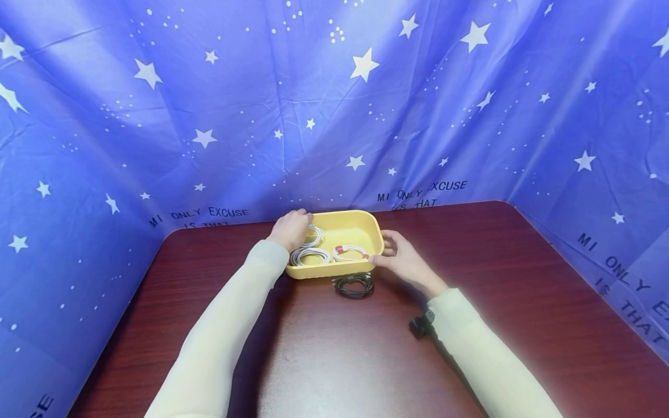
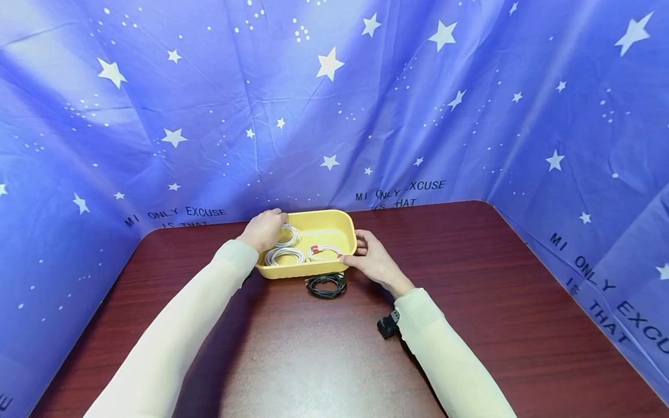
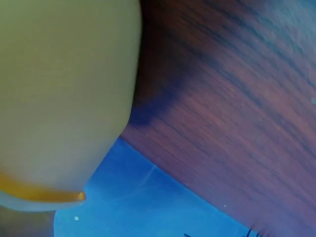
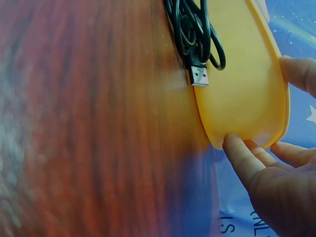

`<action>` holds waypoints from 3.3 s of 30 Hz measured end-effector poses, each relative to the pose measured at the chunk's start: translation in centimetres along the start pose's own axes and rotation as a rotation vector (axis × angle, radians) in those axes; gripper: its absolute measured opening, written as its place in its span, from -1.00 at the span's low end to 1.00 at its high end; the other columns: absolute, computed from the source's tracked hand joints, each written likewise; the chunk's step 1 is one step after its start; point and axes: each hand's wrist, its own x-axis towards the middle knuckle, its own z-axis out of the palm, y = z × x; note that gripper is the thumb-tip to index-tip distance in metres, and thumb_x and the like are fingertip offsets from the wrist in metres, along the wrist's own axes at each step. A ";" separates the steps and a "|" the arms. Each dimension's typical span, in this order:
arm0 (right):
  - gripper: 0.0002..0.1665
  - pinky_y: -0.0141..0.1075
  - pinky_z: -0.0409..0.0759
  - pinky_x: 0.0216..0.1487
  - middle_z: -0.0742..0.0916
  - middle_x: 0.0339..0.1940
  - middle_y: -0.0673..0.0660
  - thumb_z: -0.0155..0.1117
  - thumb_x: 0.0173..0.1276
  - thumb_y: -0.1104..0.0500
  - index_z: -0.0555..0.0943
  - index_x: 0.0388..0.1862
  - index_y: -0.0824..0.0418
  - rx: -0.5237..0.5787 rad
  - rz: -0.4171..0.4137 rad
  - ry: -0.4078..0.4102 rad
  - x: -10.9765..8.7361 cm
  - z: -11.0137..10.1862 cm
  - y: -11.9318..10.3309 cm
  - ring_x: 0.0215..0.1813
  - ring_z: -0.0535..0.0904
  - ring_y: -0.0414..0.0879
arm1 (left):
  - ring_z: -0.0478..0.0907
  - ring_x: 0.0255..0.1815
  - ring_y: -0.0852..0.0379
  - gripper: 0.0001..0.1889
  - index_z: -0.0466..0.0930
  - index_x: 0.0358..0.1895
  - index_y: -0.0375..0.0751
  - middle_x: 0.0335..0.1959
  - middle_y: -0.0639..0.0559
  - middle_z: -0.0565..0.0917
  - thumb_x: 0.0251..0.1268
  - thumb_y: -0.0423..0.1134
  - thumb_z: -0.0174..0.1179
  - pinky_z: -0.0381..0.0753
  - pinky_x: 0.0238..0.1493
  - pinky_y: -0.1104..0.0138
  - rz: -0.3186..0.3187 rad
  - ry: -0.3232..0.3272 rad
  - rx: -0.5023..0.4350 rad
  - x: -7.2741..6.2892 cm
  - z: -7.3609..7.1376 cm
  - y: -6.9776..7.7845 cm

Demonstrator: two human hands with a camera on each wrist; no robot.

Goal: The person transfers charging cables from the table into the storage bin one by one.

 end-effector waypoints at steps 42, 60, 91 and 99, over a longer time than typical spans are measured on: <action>-0.09 0.03 0.46 0.20 0.39 0.27 0.54 0.35 0.13 0.37 0.10 0.38 0.52 0.040 0.026 -0.034 -1.6 0.1 -3.7 0.25 0.37 0.40 | 0.59 -0.16 -0.07 -0.85 0.60 -0.33 -0.12 -0.30 -0.05 0.67 0.11 -0.46 0.17 0.56 -0.04 0.10 0.035 -0.073 -0.009 0.4 1.2 -0.2; -0.05 0.04 0.44 0.21 0.41 0.26 0.51 0.40 0.10 0.33 0.11 0.39 0.50 0.034 0.023 -0.029 -0.7 -0.1 -2.1 0.24 0.39 0.36 | 0.58 -0.23 -0.04 -0.81 0.62 -0.26 -0.16 -0.33 -0.04 0.63 0.10 -0.50 0.16 0.58 -0.14 0.11 0.056 -0.098 -0.042 0.1 0.2 -0.2; 0.00 0.04 0.43 0.22 0.44 0.29 0.42 0.45 0.11 0.21 0.12 0.44 0.35 0.010 0.032 -0.005 0.1 0.0 -0.2 0.24 0.43 0.29 | 0.59 -0.11 0.02 -0.76 0.62 -0.09 -0.25 -0.13 -0.04 0.65 0.15 -0.42 0.22 0.55 -0.01 0.21 0.246 -0.023 -0.164 -2.7 -3.4 2.4; -0.02 -0.01 0.49 0.18 0.46 0.27 0.41 0.45 0.10 0.22 0.15 0.41 0.37 -0.002 0.025 0.002 0.1 -0.1 -0.1 0.21 0.45 0.27 | 0.60 -0.13 0.01 -0.77 0.62 -0.08 -0.20 -0.12 -0.01 0.63 0.17 -0.40 0.22 0.59 -0.06 0.20 0.287 0.000 -0.164 -3.8 -3.4 3.4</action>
